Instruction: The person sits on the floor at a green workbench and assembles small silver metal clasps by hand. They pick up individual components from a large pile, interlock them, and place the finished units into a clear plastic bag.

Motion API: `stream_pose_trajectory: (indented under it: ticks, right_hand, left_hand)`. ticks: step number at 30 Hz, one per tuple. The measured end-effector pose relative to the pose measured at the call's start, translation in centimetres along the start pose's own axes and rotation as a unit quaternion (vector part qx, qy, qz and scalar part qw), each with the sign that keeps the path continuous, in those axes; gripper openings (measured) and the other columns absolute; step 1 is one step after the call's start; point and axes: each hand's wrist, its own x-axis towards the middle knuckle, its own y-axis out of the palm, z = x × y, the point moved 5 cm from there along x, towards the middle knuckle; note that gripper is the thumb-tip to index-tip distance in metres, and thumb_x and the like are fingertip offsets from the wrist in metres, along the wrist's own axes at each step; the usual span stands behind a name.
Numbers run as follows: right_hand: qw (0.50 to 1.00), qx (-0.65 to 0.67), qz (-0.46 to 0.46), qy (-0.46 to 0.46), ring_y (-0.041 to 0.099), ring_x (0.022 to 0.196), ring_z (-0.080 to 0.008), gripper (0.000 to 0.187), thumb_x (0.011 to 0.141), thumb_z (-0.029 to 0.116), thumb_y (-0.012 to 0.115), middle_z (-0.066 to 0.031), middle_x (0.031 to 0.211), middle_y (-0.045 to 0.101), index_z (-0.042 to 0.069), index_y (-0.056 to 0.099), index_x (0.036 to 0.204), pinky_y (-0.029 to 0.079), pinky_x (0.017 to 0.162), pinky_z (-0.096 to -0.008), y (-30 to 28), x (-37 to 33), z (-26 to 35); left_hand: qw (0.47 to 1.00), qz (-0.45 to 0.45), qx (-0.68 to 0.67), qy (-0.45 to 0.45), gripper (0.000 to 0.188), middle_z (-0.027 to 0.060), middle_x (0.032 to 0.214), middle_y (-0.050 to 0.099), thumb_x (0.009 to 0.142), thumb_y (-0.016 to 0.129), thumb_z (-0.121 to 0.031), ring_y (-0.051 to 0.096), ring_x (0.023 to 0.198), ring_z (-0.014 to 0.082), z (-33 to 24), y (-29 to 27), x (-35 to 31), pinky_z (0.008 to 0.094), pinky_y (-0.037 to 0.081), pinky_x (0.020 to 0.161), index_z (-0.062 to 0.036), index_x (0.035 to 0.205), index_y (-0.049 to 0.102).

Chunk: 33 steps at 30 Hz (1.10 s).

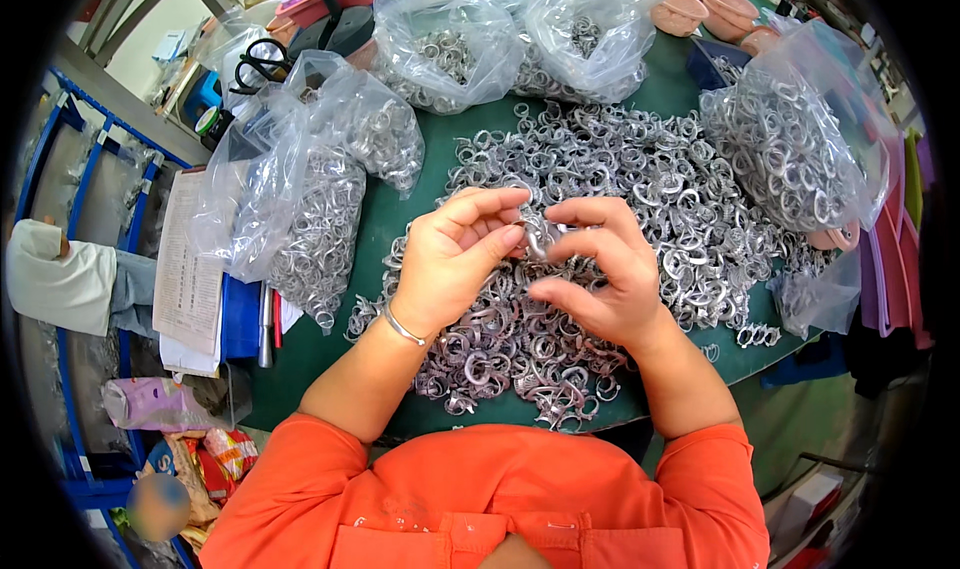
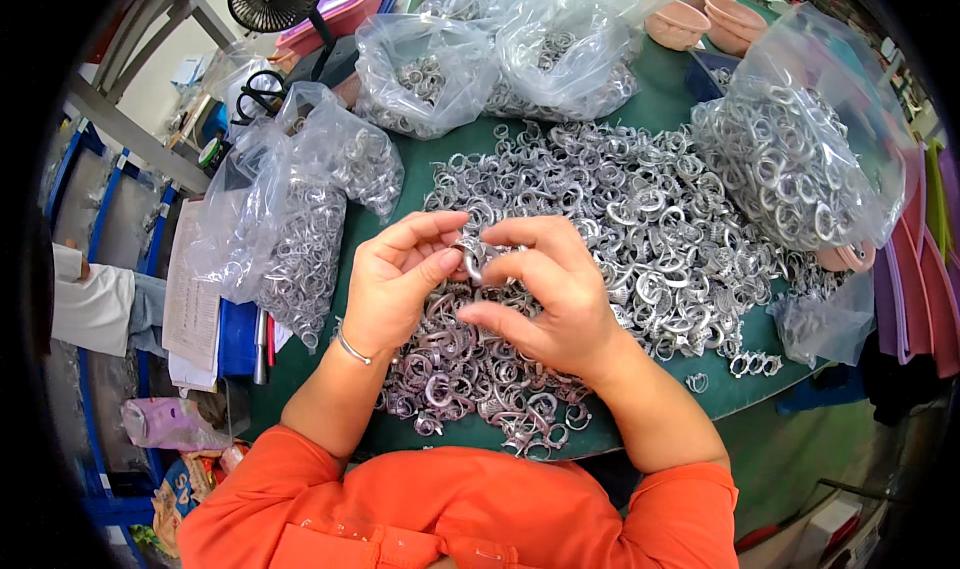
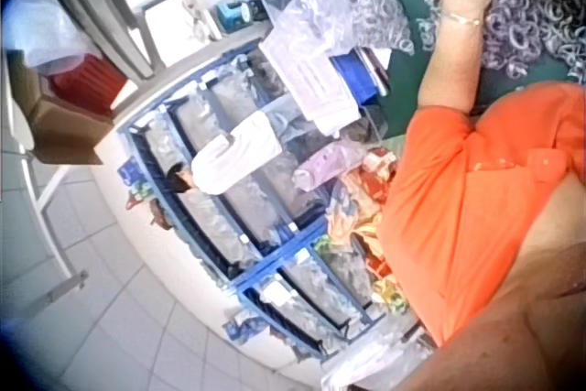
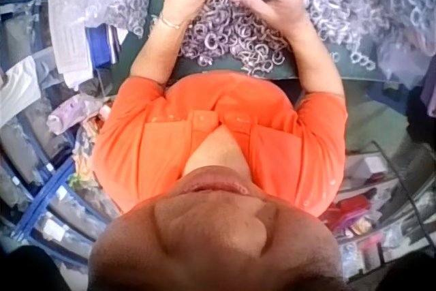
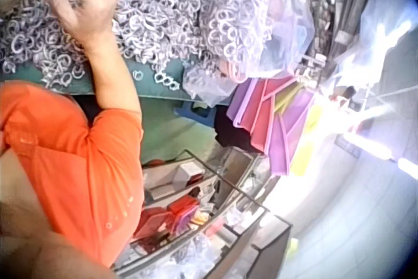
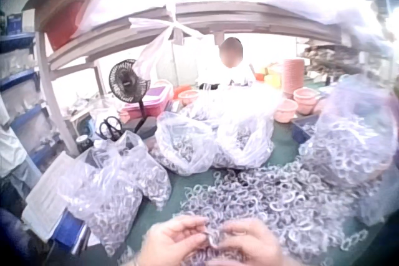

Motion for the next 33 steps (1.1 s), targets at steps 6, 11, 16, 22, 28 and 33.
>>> stream_pose_trajectory:
  ticks: [6, 11, 16, 22, 28, 33]
  right_hand:
    - [0.997, -0.005, -0.006, 0.072, 0.063, 0.083, -0.0260, 0.030, 0.073, 0.001, 0.075, -0.0113, 0.092, 0.064, 0.001, 0.062, 0.100, 0.050, 0.070, -0.0325, 0.6, -0.6, -0.5]
    - [0.960, 0.218, -0.076, 0.159, 0.064, 0.083, -0.0137, 0.026, 0.079, -0.003, 0.071, -0.0095, 0.095, 0.063, -0.002, 0.064, 0.104, 0.053, 0.068, -0.0246, 0.1, -1.1, -1.5]
    - [0.969, 0.161, -0.055, 0.177, 0.059, 0.077, -0.0088, 0.021, 0.086, 0.000, 0.065, -0.0067, 0.093, 0.061, -0.004, 0.061, 0.107, 0.050, 0.066, -0.0209, -0.1, -1.2, -1.8]
    - [0.871, 0.334, -0.050, 0.357, 0.060, 0.071, -0.0087, 0.016, 0.090, -0.001, 0.056, -0.0054, 0.087, 0.060, -0.002, 0.052, 0.105, 0.049, 0.058, -0.0199, 0.8, -1.7, -1.9]
    - [0.791, 0.383, 0.022, 0.476, 0.059, 0.064, -0.0097, 0.011, 0.087, 0.000, 0.052, -0.0049, 0.077, 0.059, 0.001, 0.049, 0.098, 0.045, 0.048, -0.0201, 1.3, -2.1, -2.4]
    - [0.920, 0.235, 0.011, 0.314, 0.051, 0.068, -0.0056, 0.004, 0.083, -0.002, 0.056, -0.0013, 0.081, 0.056, 0.000, 0.054, 0.086, 0.040, 0.055, -0.0213, 0.6, -1.6, -1.7]
  left_hand:
    - [0.952, 0.068, 0.230, 0.189, 0.034, 0.0100, 0.113, 0.061, 0.075, 0.074, 0.002, 0.063, 0.092, 0.0154, -1.3, 0.4, -0.7, 0.0257, 0.052, 0.074, -0.0017, 0.109, 0.067]
    - [0.989, 0.061, 0.125, 0.056, 0.051, 0.0119, 0.115, 0.061, 0.072, 0.077, 0.004, 0.059, 0.109, 0.0194, -1.2, 1.7, -0.6, 0.0284, 0.050, 0.087, 0.0033, 0.119, 0.058]
    - [0.990, 0.107, 0.088, 0.009, 0.038, 0.0129, 0.114, 0.059, 0.077, 0.073, 0.006, 0.059, 0.104, 0.0168, -1.0, 1.8, -1.2, 0.0294, 0.050, 0.087, 0.0063, 0.113, 0.059]
    - [0.994, 0.085, -0.069, 0.003, 0.026, 0.0138, 0.110, 0.060, 0.077, 0.072, 0.008, 0.060, 0.097, 0.0178, -0.8, 1.8, -1.1, 0.0301, 0.050, 0.086, 0.0047, 0.101, 0.061]
    - [0.960, 0.066, 0.202, 0.180, 0.027, 0.0137, 0.107, 0.059, 0.071, 0.077, 0.008, 0.060, 0.095, 0.0181, -1.1, 1.9, -1.5, 0.0305, 0.050, 0.083, 0.0001, 0.093, 0.061]
    - [0.983, 0.064, 0.102, 0.138, 0.029, 0.0119, 0.104, 0.059, 0.068, 0.079, 0.007, 0.059, 0.093, 0.0156, -0.4, 2.0, -1.4, 0.0290, 0.050, 0.082, -0.0015, 0.088, 0.061]
